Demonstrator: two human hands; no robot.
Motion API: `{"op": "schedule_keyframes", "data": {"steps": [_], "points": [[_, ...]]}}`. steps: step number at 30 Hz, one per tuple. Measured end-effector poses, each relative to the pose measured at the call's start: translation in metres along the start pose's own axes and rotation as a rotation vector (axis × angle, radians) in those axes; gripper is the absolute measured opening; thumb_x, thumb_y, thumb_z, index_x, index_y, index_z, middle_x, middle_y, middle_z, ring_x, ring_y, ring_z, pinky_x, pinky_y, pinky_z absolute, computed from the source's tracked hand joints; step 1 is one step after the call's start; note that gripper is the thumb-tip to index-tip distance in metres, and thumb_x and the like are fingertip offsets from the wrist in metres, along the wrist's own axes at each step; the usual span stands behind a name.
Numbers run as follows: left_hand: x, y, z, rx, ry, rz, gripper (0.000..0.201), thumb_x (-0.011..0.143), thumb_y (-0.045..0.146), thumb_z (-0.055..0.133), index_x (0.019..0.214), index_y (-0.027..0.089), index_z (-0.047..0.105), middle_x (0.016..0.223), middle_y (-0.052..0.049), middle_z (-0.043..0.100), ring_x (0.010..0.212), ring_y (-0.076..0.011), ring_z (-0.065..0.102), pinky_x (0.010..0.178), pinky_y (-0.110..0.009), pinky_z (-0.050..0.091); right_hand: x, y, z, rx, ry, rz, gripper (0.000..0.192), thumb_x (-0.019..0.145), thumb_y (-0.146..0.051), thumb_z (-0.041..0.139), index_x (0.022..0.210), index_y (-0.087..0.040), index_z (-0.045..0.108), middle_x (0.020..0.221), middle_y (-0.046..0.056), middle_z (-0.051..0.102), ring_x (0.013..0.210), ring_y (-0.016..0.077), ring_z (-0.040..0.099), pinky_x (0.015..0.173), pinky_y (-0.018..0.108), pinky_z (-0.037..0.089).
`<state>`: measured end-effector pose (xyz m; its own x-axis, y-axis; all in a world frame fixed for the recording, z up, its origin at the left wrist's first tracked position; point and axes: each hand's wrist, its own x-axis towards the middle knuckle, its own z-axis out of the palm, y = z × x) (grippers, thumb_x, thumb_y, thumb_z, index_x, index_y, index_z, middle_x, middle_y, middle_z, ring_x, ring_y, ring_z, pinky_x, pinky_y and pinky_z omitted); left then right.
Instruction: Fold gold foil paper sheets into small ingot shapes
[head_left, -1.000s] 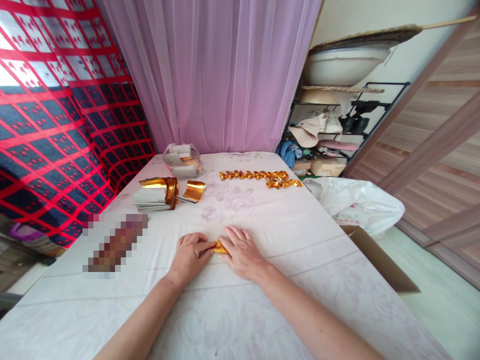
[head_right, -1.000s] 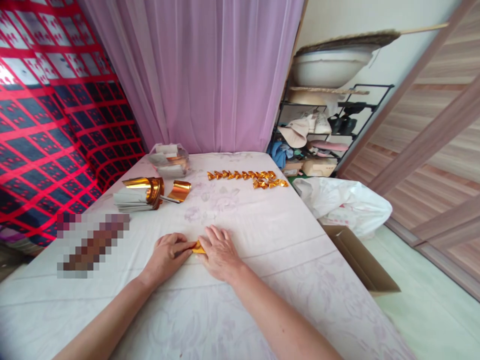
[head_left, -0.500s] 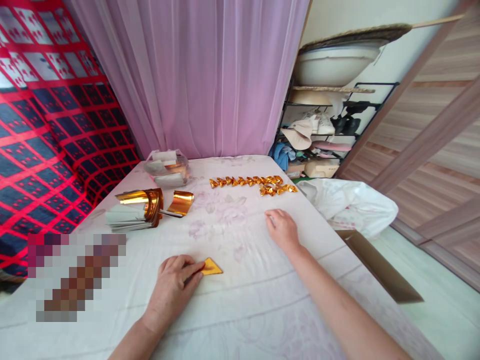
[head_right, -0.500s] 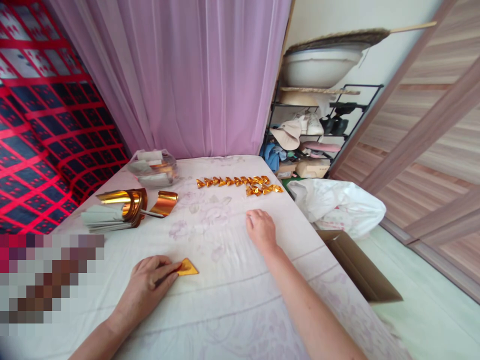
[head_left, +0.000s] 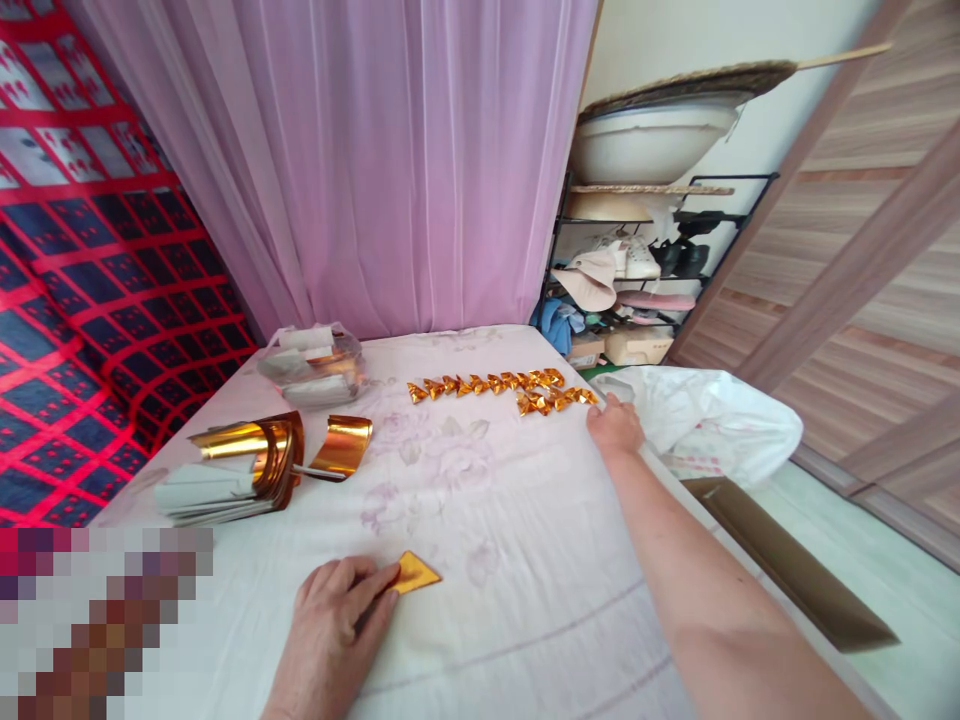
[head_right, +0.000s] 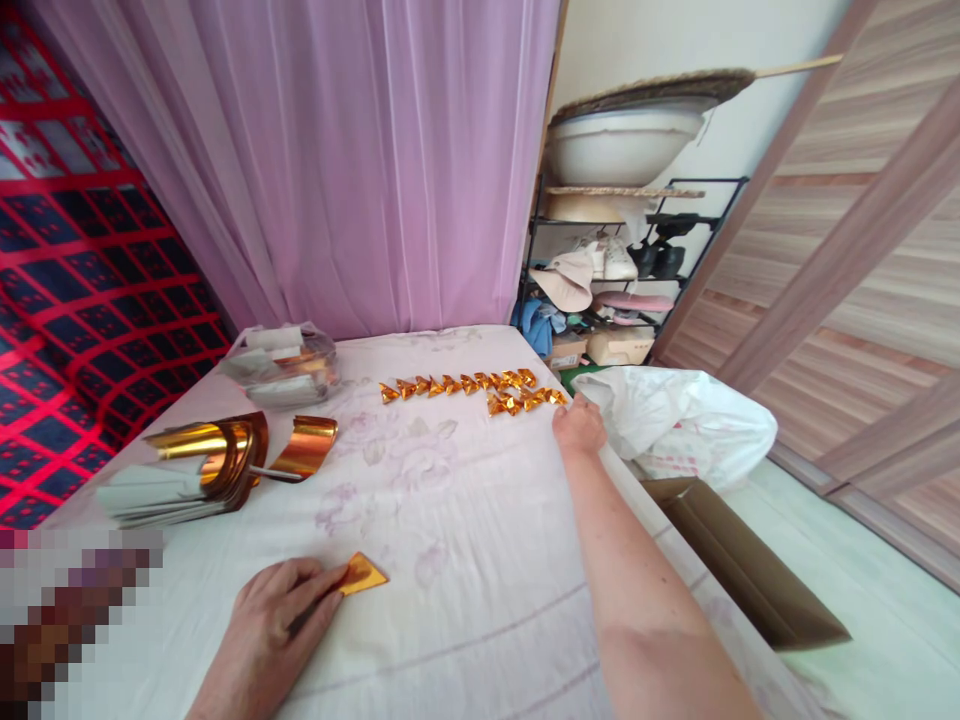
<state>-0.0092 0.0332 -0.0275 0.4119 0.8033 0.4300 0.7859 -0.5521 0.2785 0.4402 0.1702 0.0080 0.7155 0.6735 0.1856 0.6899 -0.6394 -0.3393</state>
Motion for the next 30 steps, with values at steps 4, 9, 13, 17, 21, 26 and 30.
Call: {"op": "schedule_keyframes", "data": {"steps": [4,9,13,17,21,26,30], "points": [[0.001,-0.001,0.001,0.014,0.019,0.025,0.027,0.093,0.045,0.055,0.109,0.033,0.073,0.09,-0.003,0.068,0.081,-0.0205,0.064,0.073,-0.035,0.053,0.006,0.0,0.005,0.015,-0.001,0.03,0.042,0.094,-0.035,0.045,0.131,-0.02,0.059,0.123,0.016,0.06,0.11,0.029,0.06,0.087,0.039,0.049],[0.001,-0.002,0.001,0.023,0.037,0.052,0.027,0.093,0.045,0.054,0.11,0.033,0.072,0.09,-0.003,0.068,0.08,-0.0204,0.065,0.071,-0.034,0.053,0.01,-0.003,0.007,0.021,0.002,0.048,0.036,0.093,-0.033,0.045,0.117,-0.02,0.068,0.116,0.015,0.064,0.104,0.0279,0.063,0.085,0.037,0.05],[0.0,-0.004,0.001,0.03,0.028,0.057,0.028,0.093,0.045,0.054,0.111,0.032,0.072,0.09,-0.003,0.068,0.08,-0.0199,0.065,0.071,-0.034,0.053,0.012,-0.004,0.007,0.022,0.005,0.058,0.034,0.092,-0.032,0.047,0.113,-0.018,0.071,0.112,0.015,0.066,0.101,0.0268,0.065,0.084,0.036,0.051],[0.0,-0.004,0.002,0.028,0.013,0.049,0.029,0.094,0.046,0.053,0.11,0.032,0.072,0.09,-0.004,0.068,0.08,-0.0198,0.064,0.072,-0.034,0.053,0.011,-0.004,0.009,0.038,0.015,0.058,0.032,0.091,-0.033,0.05,0.108,-0.019,0.072,0.111,0.014,0.068,0.1,0.0255,0.065,0.084,0.035,0.051],[0.001,-0.002,0.002,0.017,-0.004,0.024,0.03,0.094,0.047,0.053,0.11,0.032,0.073,0.091,-0.004,0.068,0.081,-0.0202,0.064,0.073,-0.035,0.053,0.007,-0.003,0.011,0.076,0.037,0.059,0.033,0.09,-0.035,0.05,0.106,-0.018,0.073,0.109,0.014,0.068,0.099,0.026,0.065,0.085,0.036,0.05],[0.003,0.001,0.0,-0.015,-0.009,-0.007,0.03,0.093,0.047,0.052,0.106,0.032,0.075,0.09,-0.005,0.069,0.08,-0.0209,0.065,0.073,-0.037,0.053,-0.006,0.001,0.012,0.154,0.077,0.058,0.035,0.087,-0.024,0.048,0.113,-0.014,0.069,0.108,0.015,0.068,0.098,0.0252,0.064,0.086,0.035,0.048],[0.005,0.003,-0.001,-0.038,0.005,-0.011,0.029,0.092,0.048,0.054,0.104,0.033,0.075,0.089,-0.004,0.069,0.08,-0.0217,0.066,0.075,-0.038,0.053,-0.024,0.002,0.01,0.237,0.097,0.005,0.035,0.083,-0.019,0.049,0.111,-0.013,0.068,0.101,0.011,0.069,0.098,0.0225,0.062,0.088,0.032,0.047]]}}
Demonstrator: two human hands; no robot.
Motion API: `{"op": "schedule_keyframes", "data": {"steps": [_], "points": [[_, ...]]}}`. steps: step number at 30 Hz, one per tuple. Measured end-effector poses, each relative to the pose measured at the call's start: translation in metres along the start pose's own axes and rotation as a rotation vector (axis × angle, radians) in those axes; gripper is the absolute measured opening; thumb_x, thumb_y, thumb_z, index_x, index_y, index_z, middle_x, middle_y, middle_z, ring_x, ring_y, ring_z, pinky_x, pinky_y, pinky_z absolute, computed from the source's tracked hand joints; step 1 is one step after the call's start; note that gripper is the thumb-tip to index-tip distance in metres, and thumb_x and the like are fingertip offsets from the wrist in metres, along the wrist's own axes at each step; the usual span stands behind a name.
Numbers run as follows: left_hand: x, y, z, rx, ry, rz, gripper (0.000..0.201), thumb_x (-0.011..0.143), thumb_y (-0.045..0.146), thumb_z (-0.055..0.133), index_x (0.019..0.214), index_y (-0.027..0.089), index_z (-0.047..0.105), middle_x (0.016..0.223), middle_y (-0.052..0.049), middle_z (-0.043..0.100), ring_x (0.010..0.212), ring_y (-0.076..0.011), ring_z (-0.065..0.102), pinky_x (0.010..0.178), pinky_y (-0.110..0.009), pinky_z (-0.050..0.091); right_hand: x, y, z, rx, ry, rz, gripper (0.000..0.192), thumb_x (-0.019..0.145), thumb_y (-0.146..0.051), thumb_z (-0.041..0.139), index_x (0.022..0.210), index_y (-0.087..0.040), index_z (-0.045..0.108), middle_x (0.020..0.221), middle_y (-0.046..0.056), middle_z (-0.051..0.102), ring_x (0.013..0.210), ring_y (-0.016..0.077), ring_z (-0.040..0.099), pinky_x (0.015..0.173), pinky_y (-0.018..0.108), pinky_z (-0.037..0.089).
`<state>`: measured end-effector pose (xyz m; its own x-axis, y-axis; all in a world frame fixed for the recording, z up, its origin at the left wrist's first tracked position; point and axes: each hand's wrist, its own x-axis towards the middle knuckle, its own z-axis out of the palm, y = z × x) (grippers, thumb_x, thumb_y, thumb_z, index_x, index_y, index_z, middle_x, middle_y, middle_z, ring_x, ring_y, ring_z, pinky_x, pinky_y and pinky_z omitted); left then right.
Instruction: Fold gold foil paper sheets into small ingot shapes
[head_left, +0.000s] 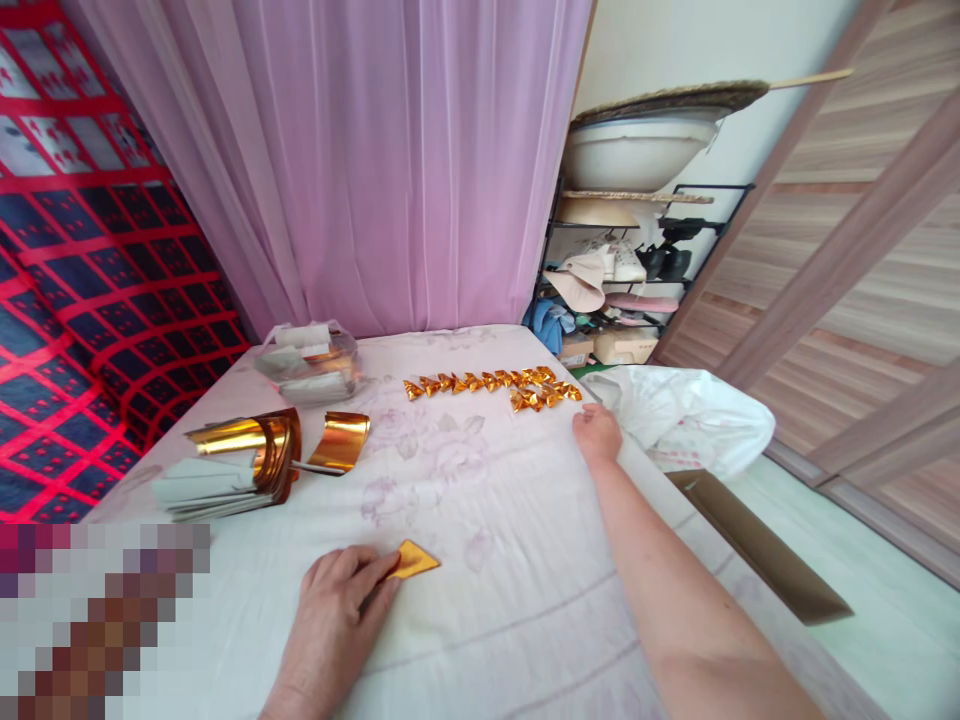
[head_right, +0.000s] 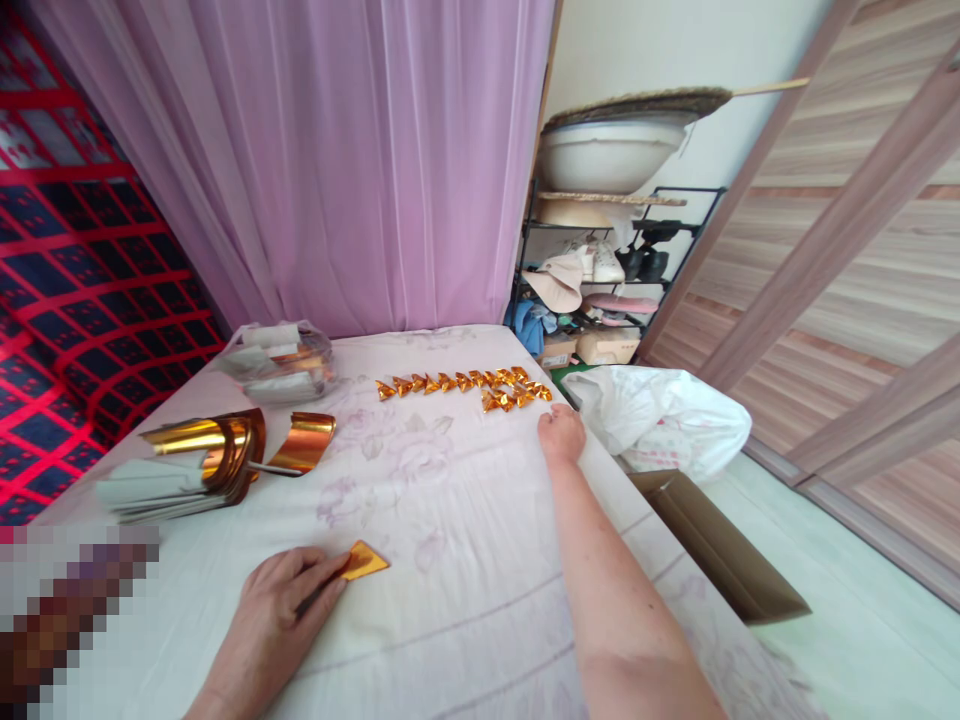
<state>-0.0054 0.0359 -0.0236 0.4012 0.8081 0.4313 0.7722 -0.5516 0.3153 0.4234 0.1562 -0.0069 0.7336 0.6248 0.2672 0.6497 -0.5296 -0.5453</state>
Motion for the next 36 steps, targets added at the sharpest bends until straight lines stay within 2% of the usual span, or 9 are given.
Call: {"op": "schedule_keyframes", "data": {"steps": [4,6,8,12,14,18,21,26,36], "points": [[0.003,0.004,-0.002,-0.019,0.0,-0.018,0.029,0.091,0.047,0.054,0.103,0.031,0.076,0.088,-0.004,0.07,0.082,-0.0228,0.065,0.077,-0.039,0.052,-0.03,-0.006,-0.007,0.07,0.01,-0.101,0.036,0.082,-0.018,0.045,0.11,-0.01,0.067,0.105,0.015,0.066,0.096,0.024,0.061,0.09,0.036,0.046],[0.003,0.006,-0.003,-0.023,-0.013,-0.031,0.027,0.091,0.044,0.056,0.104,0.031,0.076,0.09,-0.004,0.07,0.084,-0.0232,0.065,0.079,-0.04,0.051,-0.051,-0.014,-0.011,0.108,0.0,-0.193,0.037,0.082,-0.016,0.044,0.11,-0.008,0.066,0.107,0.017,0.064,0.098,0.0255,0.061,0.092,0.039,0.045],[0.004,0.007,-0.004,-0.023,-0.027,-0.045,0.023,0.09,0.041,0.058,0.102,0.032,0.076,0.089,-0.004,0.07,0.084,-0.0232,0.065,0.08,-0.04,0.05,-0.079,-0.024,-0.014,0.155,-0.041,-0.325,0.034,0.081,-0.014,0.044,0.106,-0.011,0.067,0.105,0.015,0.065,0.098,0.0251,0.061,0.092,0.039,0.046],[0.005,0.01,-0.005,-0.024,-0.058,-0.063,0.02,0.088,0.034,0.062,0.102,0.031,0.076,0.089,-0.004,0.07,0.085,-0.0236,0.064,0.082,-0.042,0.048,-0.151,-0.049,-0.021,0.269,-0.233,-0.688,0.025,0.082,-0.014,0.051,0.1,-0.021,0.068,0.099,0.005,0.069,0.093,0.0182,0.063,0.09,0.029,0.048],[0.005,0.011,-0.006,-0.031,-0.057,-0.06,0.02,0.087,0.033,0.063,0.102,0.03,0.076,0.09,-0.004,0.07,0.086,-0.024,0.063,0.082,-0.042,0.047,-0.187,-0.059,-0.026,0.306,-0.332,-0.824,0.02,0.083,-0.018,0.058,0.1,-0.024,0.069,0.096,0.002,0.07,0.09,0.016,0.063,0.086,0.026,0.049],[0.005,0.014,-0.008,-0.028,-0.075,-0.064,0.021,0.091,0.033,0.059,0.104,0.029,0.075,0.09,-0.004,0.069,0.086,-0.0226,0.062,0.082,-0.04,0.045,-0.235,-0.07,-0.036,0.207,-0.467,-1.07,0.015,0.085,-0.027,0.066,0.098,-0.022,0.07,0.093,0.004,0.068,0.091,0.0197,0.061,0.083,0.031,0.048],[0.005,0.015,-0.008,-0.017,-0.071,-0.06,0.022,0.093,0.034,0.056,0.105,0.029,0.074,0.09,-0.004,0.068,0.087,-0.0217,0.062,0.082,-0.04,0.045,-0.244,-0.071,-0.04,0.103,-0.477,-1.107,0.011,0.087,-0.029,0.066,0.096,-0.024,0.071,0.089,0.004,0.066,0.087,0.0193,0.059,0.079,0.031,0.047],[0.004,0.016,-0.008,-0.013,-0.066,-0.056,0.023,0.094,0.033,0.054,0.107,0.03,0.073,0.092,-0.004,0.068,0.088,-0.0212,0.061,0.083,-0.039,0.044,-0.243,-0.069,-0.038,0.069,-0.439,-1.132,0.011,0.091,-0.027,0.061,0.093,-0.024,0.071,0.086,0.003,0.067,0.081,0.0181,0.059,0.074,0.029,0.046],[0.002,0.013,-0.01,-0.127,-0.037,-0.095,0.028,0.096,0.039,0.052,0.106,0.025,0.073,0.095,-0.005,0.076,0.086,-0.0216,0.067,0.081,-0.039,0.048,-0.243,-0.064,-0.031,0.291,-0.445,-1.053,0.019,0.095,-0.028,0.053,0.093,-0.024,0.072,0.084,0.003,0.071,0.079,0.0172,0.064,0.073,0.028,0.046]]}}
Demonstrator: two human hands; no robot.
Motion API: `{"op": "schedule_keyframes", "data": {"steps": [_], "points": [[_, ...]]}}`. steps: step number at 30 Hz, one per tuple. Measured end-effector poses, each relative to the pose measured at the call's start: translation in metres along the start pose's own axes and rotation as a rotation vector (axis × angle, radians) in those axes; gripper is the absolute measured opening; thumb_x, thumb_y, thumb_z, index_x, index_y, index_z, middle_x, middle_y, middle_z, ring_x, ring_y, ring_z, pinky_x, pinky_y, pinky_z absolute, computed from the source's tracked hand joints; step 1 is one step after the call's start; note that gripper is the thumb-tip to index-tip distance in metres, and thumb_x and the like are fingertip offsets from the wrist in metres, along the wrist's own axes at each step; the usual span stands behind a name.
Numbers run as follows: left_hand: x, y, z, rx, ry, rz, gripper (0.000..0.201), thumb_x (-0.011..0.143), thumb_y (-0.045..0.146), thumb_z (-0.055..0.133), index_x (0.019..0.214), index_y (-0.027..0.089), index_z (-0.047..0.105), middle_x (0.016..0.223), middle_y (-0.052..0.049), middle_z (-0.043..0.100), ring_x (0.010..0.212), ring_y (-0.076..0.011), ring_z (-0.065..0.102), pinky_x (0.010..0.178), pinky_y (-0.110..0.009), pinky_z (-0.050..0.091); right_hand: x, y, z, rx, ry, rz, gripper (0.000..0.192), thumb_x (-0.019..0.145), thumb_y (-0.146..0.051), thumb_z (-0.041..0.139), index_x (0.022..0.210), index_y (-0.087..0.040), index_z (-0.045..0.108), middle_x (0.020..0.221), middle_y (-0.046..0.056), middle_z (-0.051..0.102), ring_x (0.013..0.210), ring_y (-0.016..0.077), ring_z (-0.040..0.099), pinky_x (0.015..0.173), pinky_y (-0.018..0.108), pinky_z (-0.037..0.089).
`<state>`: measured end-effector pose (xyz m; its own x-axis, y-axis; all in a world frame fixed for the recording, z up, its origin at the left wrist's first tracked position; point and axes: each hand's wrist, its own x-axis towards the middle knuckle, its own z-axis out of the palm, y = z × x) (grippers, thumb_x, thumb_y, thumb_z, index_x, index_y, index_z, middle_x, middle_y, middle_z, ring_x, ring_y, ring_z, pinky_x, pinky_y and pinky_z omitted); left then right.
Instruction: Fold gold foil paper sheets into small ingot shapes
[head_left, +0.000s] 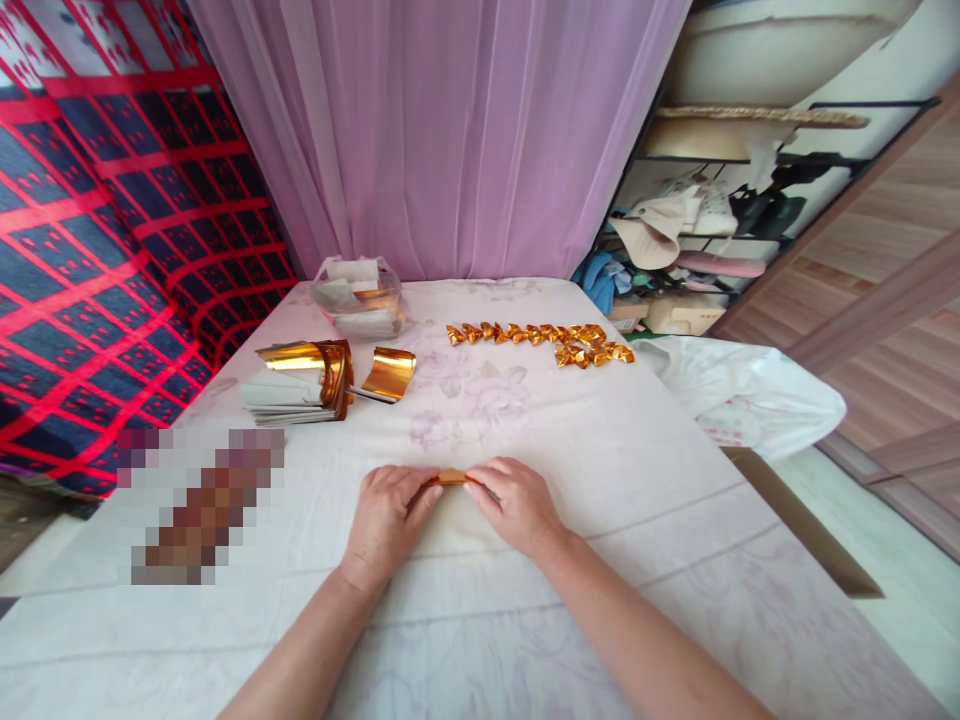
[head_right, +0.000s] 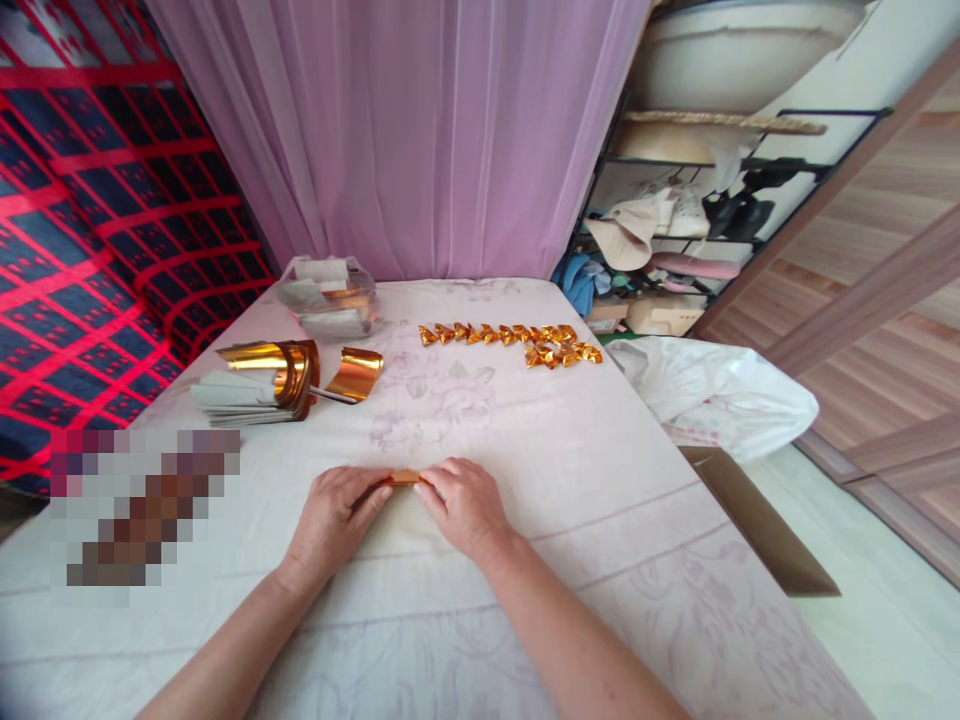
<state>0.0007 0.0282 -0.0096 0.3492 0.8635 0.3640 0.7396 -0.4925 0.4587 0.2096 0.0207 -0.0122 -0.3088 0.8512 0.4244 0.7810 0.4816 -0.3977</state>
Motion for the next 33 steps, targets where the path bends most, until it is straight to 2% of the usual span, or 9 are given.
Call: {"op": "schedule_keyframes", "data": {"steps": [7,14,26,30,33], "points": [[-0.003,-0.005,0.002,-0.057,0.048,-0.004,0.028,0.096,0.04,0.052,0.098,0.025,0.075,0.086,-0.003,0.077,0.079,-0.0206,0.069,0.075,-0.036,0.049,-0.002,0.002,0.001,0.134,0.012,0.038,0.022,0.095,-0.029,0.051,0.096,-0.024,0.073,0.087,0.003,0.074,0.08,0.0172,0.067,0.075,0.028,0.049],[-0.003,-0.004,0.0,-0.124,0.091,-0.009,0.025,0.093,0.04,0.056,0.099,0.025,0.075,0.085,-0.004,0.077,0.078,-0.0198,0.07,0.074,-0.035,0.05,0.001,-0.001,-0.002,0.296,0.036,0.105,0.023,0.09,-0.024,0.052,0.095,-0.023,0.074,0.087,0.004,0.075,0.078,0.0171,0.069,0.073,0.028,0.052],[-0.005,-0.003,0.0,-0.169,0.085,-0.065,0.02,0.086,0.029,0.064,0.102,0.024,0.074,0.091,-0.003,0.077,0.082,-0.0209,0.07,0.08,-0.038,0.051,0.001,-0.006,-0.002,0.269,0.048,0.145,0.022,0.084,-0.02,0.056,0.096,-0.023,0.073,0.088,0.003,0.076,0.074,0.016,0.069,0.07,0.026,0.052],[-0.004,-0.001,0.0,-0.192,0.084,-0.083,0.02,0.084,0.026,0.065,0.102,0.025,0.073,0.092,-0.003,0.077,0.083,-0.021,0.07,0.081,-0.037,0.051,0.001,-0.008,0.0,0.25,0.065,0.157,0.021,0.085,-0.021,0.055,0.095,-0.022,0.074,0.085,0.003,0.075,0.068,0.0151,0.067,0.065,0.025,0.051],[-0.004,0.0,0.001,-0.191,0.086,-0.089,0.021,0.083,0.023,0.065,0.102,0.026,0.073,0.092,-0.002,0.077,0.084,-0.0213,0.07,0.081,-0.038,0.051,0.0,-0.01,0.001,0.217,0.09,0.139,0.021,0.087,-0.021,0.054,0.094,-0.022,0.074,0.085,0.003,0.076,0.069,0.0155,0.068,0.068,0.026,0.051]]}}
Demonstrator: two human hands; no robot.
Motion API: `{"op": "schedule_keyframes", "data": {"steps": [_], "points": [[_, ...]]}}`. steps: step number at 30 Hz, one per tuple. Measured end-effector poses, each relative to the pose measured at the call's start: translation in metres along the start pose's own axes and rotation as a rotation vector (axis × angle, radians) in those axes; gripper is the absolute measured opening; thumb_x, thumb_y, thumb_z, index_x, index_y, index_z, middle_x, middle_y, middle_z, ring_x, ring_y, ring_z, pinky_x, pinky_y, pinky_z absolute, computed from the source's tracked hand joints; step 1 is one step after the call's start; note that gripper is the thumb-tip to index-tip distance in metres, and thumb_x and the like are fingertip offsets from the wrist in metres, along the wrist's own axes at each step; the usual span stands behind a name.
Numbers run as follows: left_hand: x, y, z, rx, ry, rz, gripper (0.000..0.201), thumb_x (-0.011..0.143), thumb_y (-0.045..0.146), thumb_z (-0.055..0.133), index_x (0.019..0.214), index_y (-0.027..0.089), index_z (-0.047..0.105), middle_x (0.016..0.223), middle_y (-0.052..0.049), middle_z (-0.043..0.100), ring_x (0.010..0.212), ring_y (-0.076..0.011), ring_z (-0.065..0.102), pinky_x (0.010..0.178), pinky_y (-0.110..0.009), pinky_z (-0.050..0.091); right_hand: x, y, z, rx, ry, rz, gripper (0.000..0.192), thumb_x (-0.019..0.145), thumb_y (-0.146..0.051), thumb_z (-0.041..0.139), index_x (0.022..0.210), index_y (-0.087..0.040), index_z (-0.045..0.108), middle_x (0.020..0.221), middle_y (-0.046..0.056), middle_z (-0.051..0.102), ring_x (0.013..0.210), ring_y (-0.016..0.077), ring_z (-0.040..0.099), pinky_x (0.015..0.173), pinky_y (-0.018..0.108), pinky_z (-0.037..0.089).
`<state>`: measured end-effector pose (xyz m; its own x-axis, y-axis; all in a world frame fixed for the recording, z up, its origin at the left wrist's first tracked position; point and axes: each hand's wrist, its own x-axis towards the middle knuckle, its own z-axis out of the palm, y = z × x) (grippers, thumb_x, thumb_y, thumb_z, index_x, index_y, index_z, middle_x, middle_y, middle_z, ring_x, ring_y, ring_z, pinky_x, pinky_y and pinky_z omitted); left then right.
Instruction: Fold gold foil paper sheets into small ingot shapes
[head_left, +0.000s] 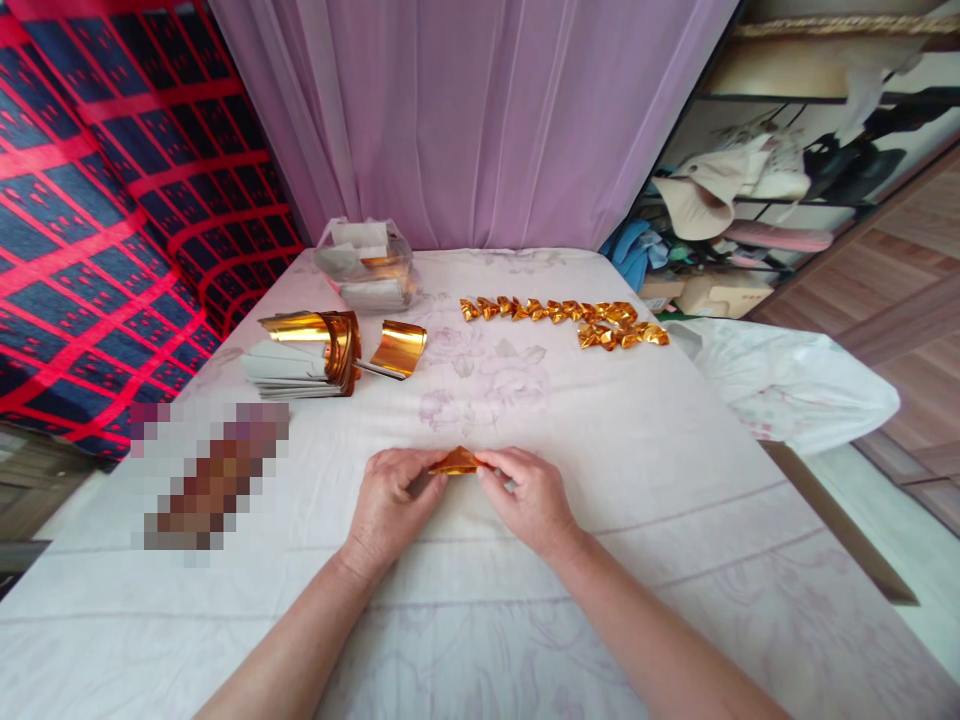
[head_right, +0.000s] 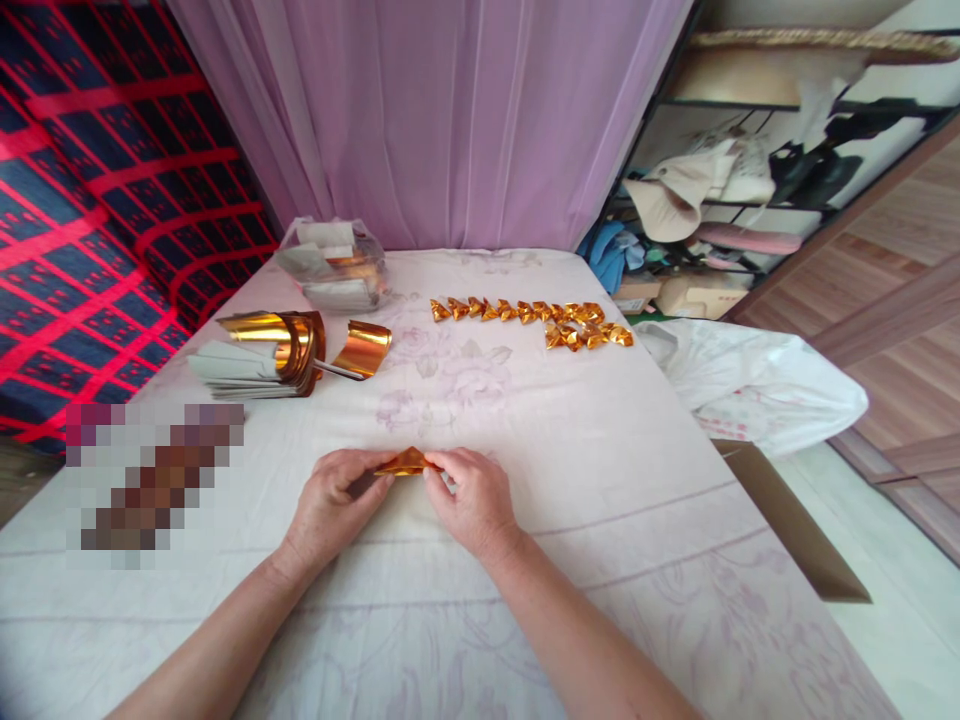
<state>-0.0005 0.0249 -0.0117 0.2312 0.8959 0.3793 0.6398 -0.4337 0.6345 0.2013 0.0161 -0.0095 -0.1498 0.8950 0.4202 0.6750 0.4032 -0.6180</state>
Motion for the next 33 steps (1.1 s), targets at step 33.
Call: {"op": "schedule_keyframes", "data": {"steps": [33], "points": [[0.002,0.016,-0.004,0.303,-0.006,-0.044,0.016,0.084,0.027,0.057,0.081,0.024,0.072,0.076,0.0,0.073,0.077,-0.0223,0.065,0.079,-0.039,0.04,-0.003,0.0,0.006,-0.198,0.099,-0.171,0.017,0.087,-0.012,0.056,0.09,-0.022,0.07,0.083,0.002,0.074,0.072,0.0162,0.068,0.07,0.027,0.047]]}}
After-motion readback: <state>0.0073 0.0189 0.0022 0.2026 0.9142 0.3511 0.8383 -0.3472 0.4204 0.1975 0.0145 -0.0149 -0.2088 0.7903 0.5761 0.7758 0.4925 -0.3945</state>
